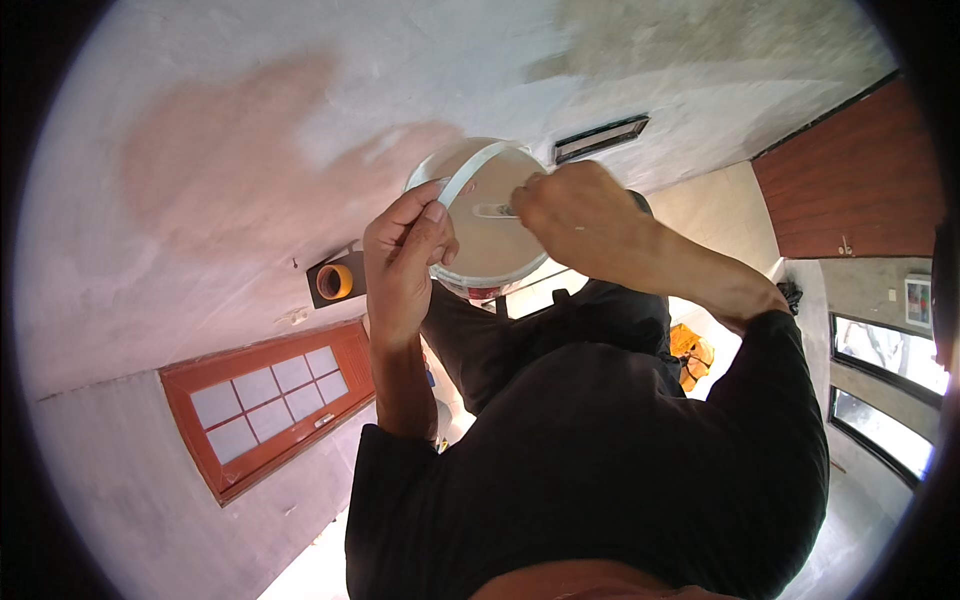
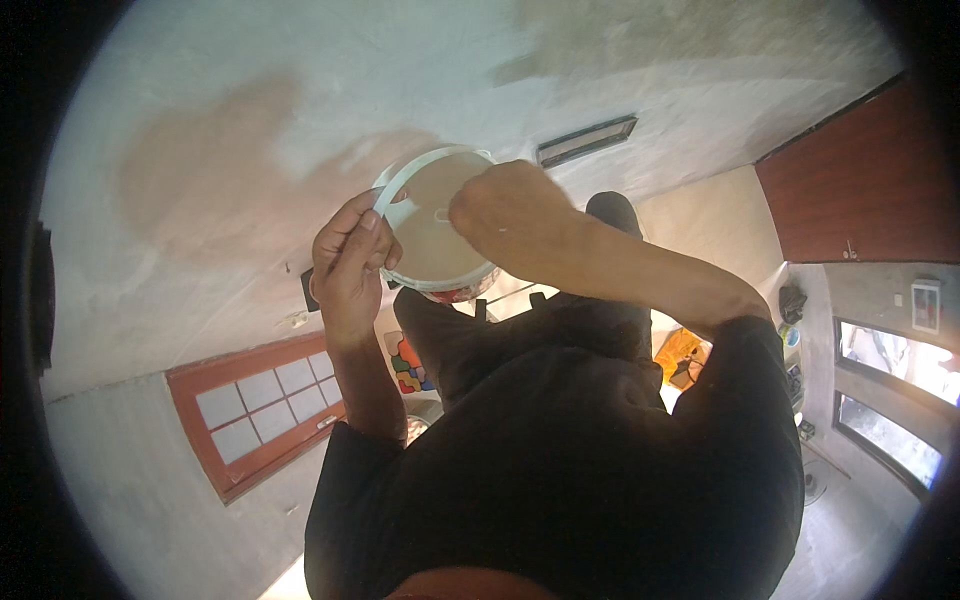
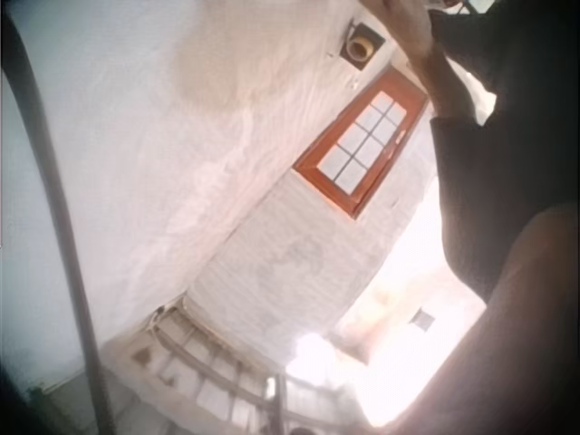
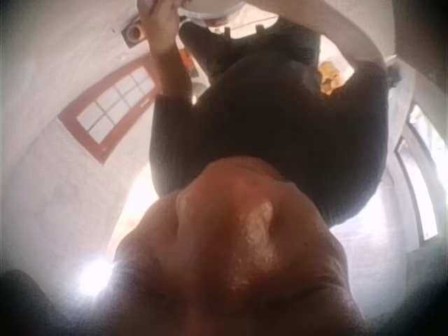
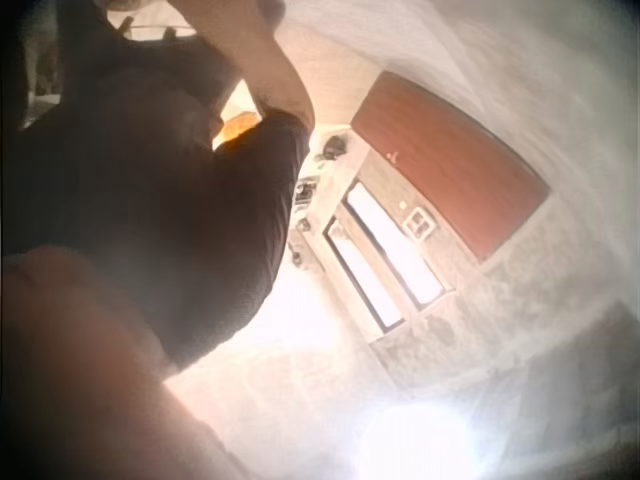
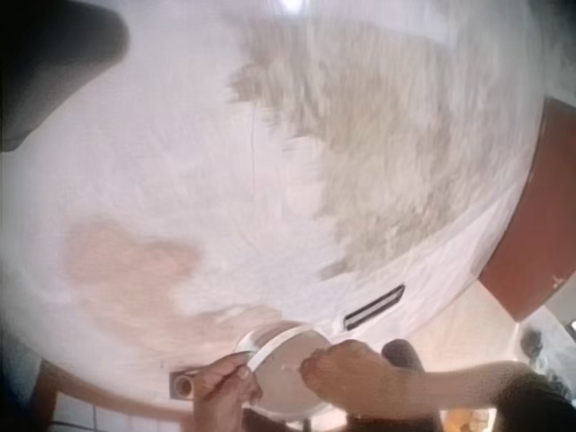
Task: The person paints a ceiling using a paintbrush and a bucket of white paint. They repeatedly dip the brush into the bucket and apply paint to the ceiling surface in broad strokes.
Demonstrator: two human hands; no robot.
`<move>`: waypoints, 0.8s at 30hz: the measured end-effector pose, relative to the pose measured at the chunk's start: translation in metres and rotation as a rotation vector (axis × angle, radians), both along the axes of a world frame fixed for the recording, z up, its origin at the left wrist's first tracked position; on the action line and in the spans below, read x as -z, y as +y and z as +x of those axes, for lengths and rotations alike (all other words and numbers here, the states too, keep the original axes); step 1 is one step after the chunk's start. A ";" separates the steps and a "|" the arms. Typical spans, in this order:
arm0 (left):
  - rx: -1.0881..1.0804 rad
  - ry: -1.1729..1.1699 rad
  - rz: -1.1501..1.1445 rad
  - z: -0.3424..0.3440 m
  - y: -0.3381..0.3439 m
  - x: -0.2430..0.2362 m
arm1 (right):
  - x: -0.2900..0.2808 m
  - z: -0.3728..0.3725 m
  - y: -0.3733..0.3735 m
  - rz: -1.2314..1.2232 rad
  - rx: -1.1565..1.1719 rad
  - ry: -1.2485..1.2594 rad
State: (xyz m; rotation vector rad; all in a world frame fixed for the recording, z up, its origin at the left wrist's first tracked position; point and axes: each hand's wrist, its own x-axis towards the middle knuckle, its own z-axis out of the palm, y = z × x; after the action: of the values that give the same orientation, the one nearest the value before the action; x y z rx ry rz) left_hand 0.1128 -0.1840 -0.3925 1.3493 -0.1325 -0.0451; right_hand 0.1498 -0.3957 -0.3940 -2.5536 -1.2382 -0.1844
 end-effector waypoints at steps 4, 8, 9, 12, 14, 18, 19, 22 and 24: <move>-0.031 0.030 -0.004 -0.004 -0.002 0.007 | 0.020 0.009 0.027 -0.141 -0.074 0.038; -0.071 0.036 0.053 -0.010 -0.010 0.014 | 0.039 0.011 0.038 -0.256 -0.107 0.052; -0.068 0.039 0.059 -0.011 -0.011 0.014 | 0.046 0.011 0.039 -0.277 -0.096 0.043; -0.018 0.048 -0.001 -0.011 -0.014 0.016 | 0.058 0.012 0.039 -0.360 -0.045 0.078; 0.007 0.056 -0.055 -0.012 -0.014 0.018 | 0.052 0.013 0.039 -0.429 -0.003 0.181; 0.033 0.043 -0.134 -0.011 -0.018 0.025 | 0.030 0.003 0.019 -0.241 -0.039 0.077; 0.039 0.031 -0.151 -0.010 -0.019 0.025 | 0.020 0.001 0.014 -0.210 -0.022 0.109; 0.040 0.088 -0.172 -0.010 -0.021 0.021 | 0.008 -0.008 0.000 -0.128 0.045 0.111; 0.037 0.130 -0.203 -0.014 -0.021 0.019 | 0.004 -0.011 -0.006 -0.069 0.102 0.079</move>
State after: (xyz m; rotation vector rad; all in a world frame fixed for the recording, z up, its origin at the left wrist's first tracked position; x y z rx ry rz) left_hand 0.0991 -0.2048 -0.4113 1.1380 -0.0510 -0.1462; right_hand 0.1388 -0.4012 -0.3980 -2.6575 -1.1043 -0.0628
